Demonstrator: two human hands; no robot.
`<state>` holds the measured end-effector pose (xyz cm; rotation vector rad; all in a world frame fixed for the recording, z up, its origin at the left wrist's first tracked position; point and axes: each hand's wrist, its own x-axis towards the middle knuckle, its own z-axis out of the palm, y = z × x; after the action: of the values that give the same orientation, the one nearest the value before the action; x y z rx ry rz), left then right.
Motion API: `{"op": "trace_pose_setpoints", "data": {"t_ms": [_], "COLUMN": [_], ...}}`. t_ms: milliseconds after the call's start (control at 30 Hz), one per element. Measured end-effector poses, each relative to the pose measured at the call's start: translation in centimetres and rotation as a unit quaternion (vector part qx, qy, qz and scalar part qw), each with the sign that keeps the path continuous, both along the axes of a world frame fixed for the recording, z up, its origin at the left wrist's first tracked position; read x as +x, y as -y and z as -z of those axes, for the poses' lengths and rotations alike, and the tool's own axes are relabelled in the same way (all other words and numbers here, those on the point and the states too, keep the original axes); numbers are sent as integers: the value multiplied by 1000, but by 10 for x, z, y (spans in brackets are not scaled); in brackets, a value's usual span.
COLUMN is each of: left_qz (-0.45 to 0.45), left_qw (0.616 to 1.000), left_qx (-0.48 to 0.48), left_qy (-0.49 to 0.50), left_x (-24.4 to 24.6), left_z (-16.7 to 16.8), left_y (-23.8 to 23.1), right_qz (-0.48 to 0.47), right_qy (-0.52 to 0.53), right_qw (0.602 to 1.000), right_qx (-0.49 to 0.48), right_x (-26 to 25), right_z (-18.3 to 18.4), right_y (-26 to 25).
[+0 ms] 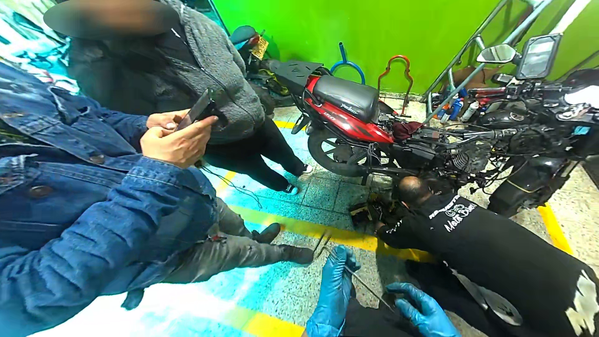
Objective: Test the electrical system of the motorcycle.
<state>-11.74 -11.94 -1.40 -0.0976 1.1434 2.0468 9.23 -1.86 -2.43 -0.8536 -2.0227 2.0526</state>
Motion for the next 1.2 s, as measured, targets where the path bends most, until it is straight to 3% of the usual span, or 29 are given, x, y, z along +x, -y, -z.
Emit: {"op": "trace_pose_setpoints", "data": {"t_ms": [167, 300, 433, 567, 667, 867, 1000, 1033, 1100, 1200], "left_qz": [78, 107, 101, 38, 24, 120, 137, 133, 124, 131], "left_qw": [991, 988, 994, 998, 999, 985, 986, 989, 992, 991], "left_qx": [88, 89, 43, -37, 21, 76, 73, 54, 15, -18], "left_qy": [71, 71, 23, -21, 24, 102, 61, 40, 16, 19], "left_x": [6, 7, 10, 17, 14, 11, 10, 9, 8, 8], "left_z": [4, 3, 5, -4, 0, -5, -4, -6, -8, -9], "left_y": [5, 2, -1, -7, -7, -7, -2, -1, -2, -3], "right_qz": [-30, -1, 41, 36, 5, -67, -37, -12, 49, 86], "right_qy": [6, 23, 23, 4, -11, 0, 6, -33, -195, -447], "right_qw": [999, 997, 999, 999, 1000, 998, 993, 986, 959, 858], "right_qx": [-37, -69, -21, 22, -11, -8, 113, 162, 202, 236], "right_x": [10, 13, 16, 19, 16, 11, 0, -8, -29, -43], "right_z": [1, 1, 2, 4, -5, -11, -6, -20, -85, -198], "right_y": [3, 5, -1, -3, 1, -4, -16, -23, -40, -69]}}
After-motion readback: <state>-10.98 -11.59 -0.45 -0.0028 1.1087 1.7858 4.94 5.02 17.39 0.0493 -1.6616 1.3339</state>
